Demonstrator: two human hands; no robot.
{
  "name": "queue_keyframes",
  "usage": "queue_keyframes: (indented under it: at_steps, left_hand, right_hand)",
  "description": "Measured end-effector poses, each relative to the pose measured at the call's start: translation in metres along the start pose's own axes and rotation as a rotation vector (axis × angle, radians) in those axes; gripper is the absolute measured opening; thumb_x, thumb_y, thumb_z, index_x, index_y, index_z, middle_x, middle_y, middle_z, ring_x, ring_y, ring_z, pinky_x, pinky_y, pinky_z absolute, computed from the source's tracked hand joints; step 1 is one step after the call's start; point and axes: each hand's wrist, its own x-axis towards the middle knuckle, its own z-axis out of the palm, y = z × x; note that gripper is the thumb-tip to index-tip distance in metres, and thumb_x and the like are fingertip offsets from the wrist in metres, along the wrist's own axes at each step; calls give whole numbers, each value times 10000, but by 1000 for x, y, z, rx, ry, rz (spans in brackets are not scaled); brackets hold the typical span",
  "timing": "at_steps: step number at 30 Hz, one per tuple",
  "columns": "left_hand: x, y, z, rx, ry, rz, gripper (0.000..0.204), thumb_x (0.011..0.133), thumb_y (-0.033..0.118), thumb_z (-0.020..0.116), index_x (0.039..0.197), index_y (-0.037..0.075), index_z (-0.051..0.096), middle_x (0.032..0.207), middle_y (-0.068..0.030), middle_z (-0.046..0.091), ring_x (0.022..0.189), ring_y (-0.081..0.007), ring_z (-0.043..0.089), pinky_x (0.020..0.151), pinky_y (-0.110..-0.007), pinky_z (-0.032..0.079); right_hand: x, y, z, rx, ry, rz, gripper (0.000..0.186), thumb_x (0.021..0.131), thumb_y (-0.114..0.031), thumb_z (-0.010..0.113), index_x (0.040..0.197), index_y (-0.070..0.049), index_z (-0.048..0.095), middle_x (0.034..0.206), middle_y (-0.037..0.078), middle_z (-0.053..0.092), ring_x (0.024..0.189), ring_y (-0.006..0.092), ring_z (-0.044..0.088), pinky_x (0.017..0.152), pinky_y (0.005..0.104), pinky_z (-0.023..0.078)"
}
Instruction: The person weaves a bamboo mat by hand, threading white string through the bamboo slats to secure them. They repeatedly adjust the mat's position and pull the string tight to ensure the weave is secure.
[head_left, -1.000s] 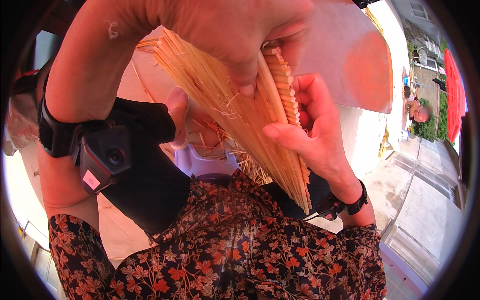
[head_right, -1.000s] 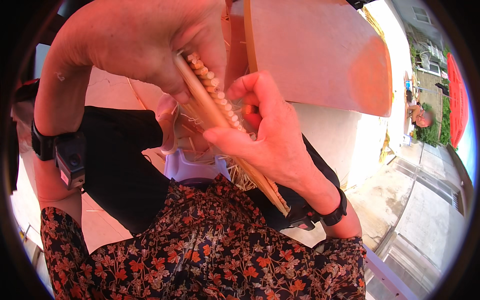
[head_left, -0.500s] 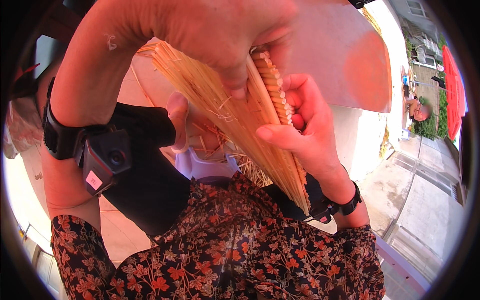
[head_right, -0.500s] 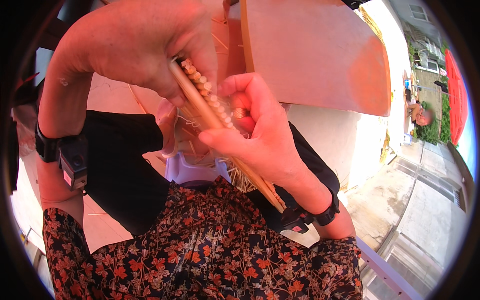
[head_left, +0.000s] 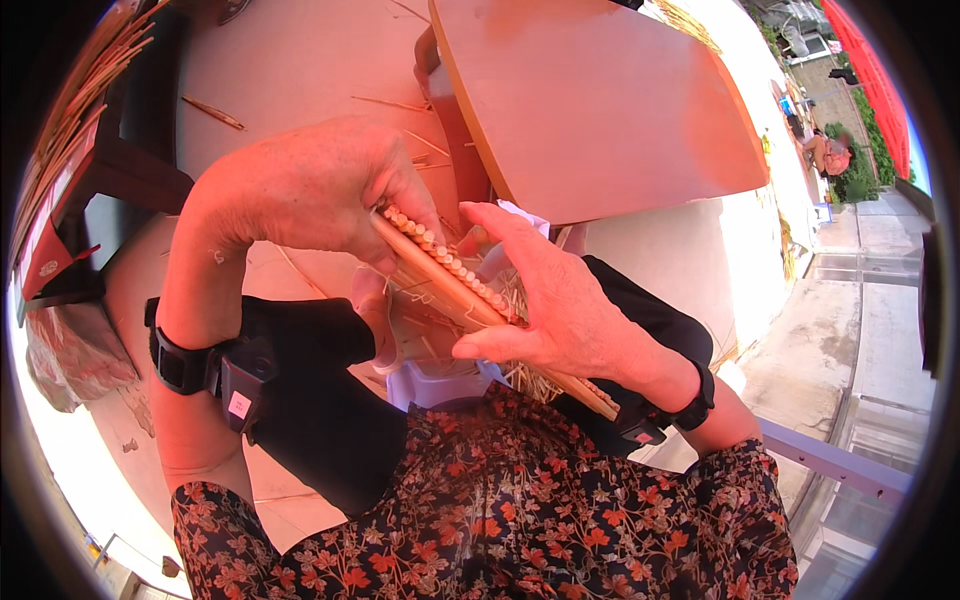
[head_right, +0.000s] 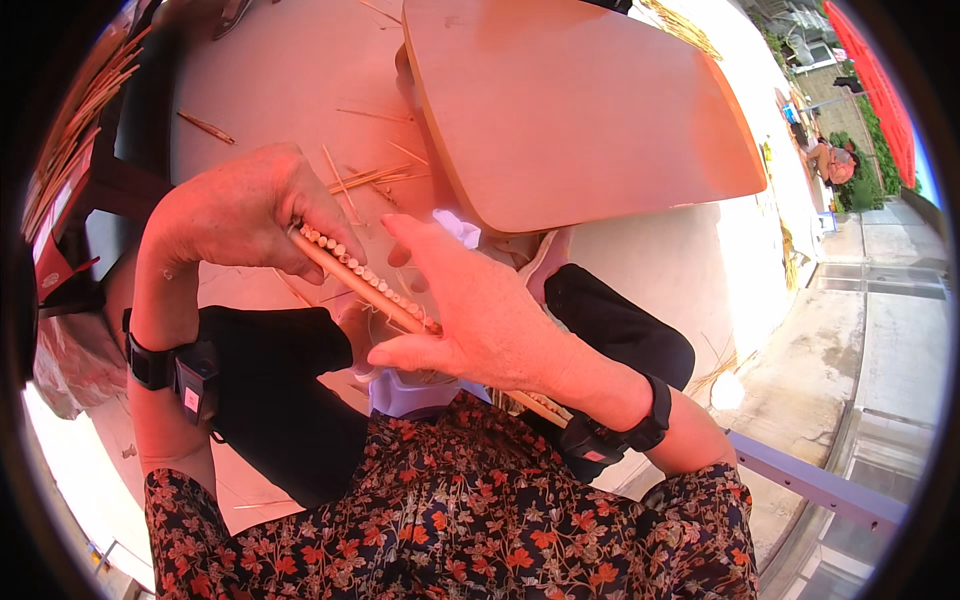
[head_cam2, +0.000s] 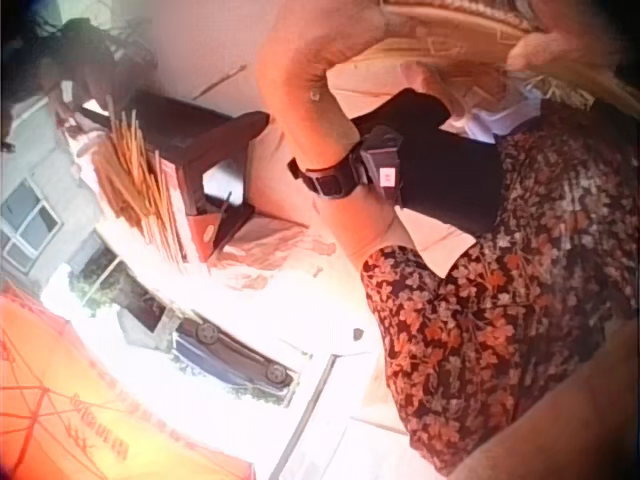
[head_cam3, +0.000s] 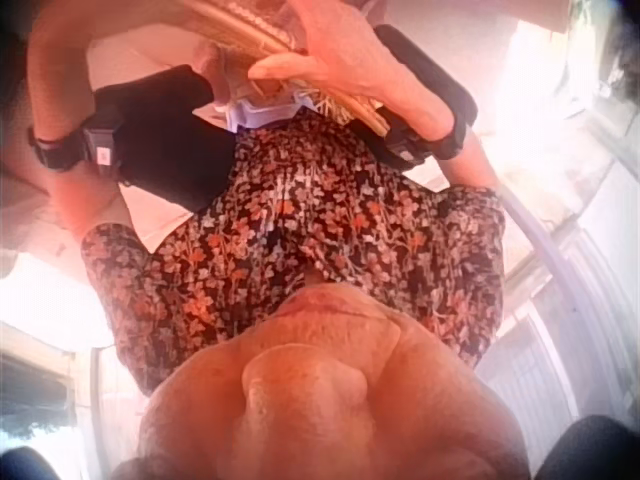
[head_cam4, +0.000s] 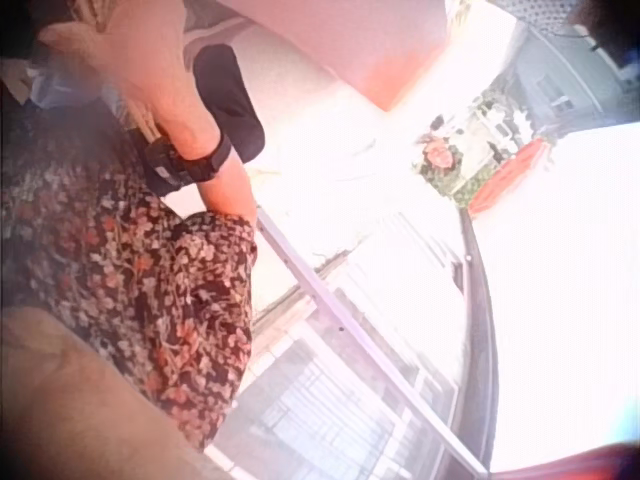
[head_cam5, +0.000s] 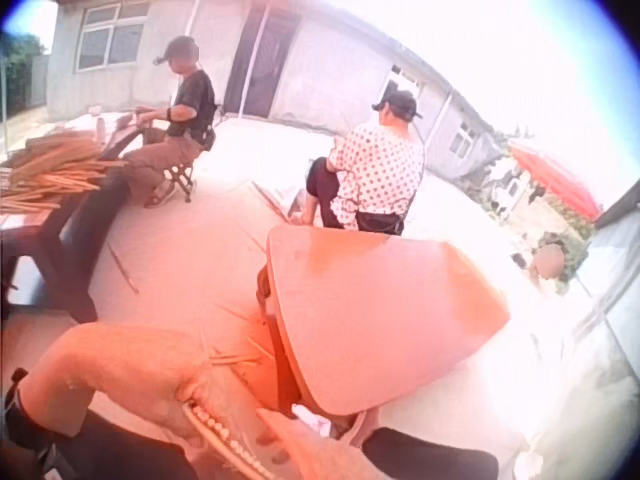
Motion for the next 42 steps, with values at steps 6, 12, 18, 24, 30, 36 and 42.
queue_keyframes:
  at_steps: [6,12,18,24,30,36,42]
  left_hand:
    - [-27,-6,39,-79,0,-191,438,721,-11,857,1138,119,829,917,-107,795,738,-236,713,706,-331,548]
    - [-78,52,50,108,155,-137,409,734,25,868,1132,112,825,884,-127,778,722,-297,732,652,-364,544]
    - [-148,180,72,515,382,-302,271,799,8,765,1058,78,801,953,-116,801,859,-292,779,725,-390,603]
    - [-177,260,141,870,640,-399,350,865,-94,652,1144,53,803,1089,-158,800,1007,-327,776,831,-376,631]
    - [-138,184,203,796,962,-235,398,746,-126,731,1116,14,772,1138,-198,785,1104,-339,766,966,-424,606]
    - [-50,105,243,648,1018,-68,397,792,-112,716,1154,37,786,1152,-150,793,1126,-316,763,1011,-408,603]
    - [-13,92,239,547,960,-12,306,879,-1,688,1168,34,783,1173,-140,784,1142,-293,758,1014,-429,608]
  right_hand:
    - [-83,31,36,16,-245,276,831,823,-396,869,1467,-7,516,1263,259,671,1138,429,684,961,506,558]
    - [-110,27,66,-11,-58,83,422,911,-245,748,1288,-89,638,970,194,721,904,440,713,786,536,570]
    - [-89,-2,61,-6,184,-360,369,862,-188,753,1192,-69,638,976,139,708,888,385,718,748,488,574]
    - [-42,-16,42,-273,322,-716,410,906,-143,655,1308,-59,645,1255,81,727,1020,263,731,827,393,595]
    - [-51,9,-16,-632,384,-722,352,925,-144,636,1270,-87,673,1220,31,744,1037,219,738,822,361,601]
    - [-97,75,-33,-816,413,-496,350,904,-68,642,1249,-105,686,1219,9,734,1082,243,717,878,387,578]
    - [-121,106,-18,-815,397,-281,415,915,-47,648,1324,-112,667,1283,53,710,1202,278,678,948,415,554]
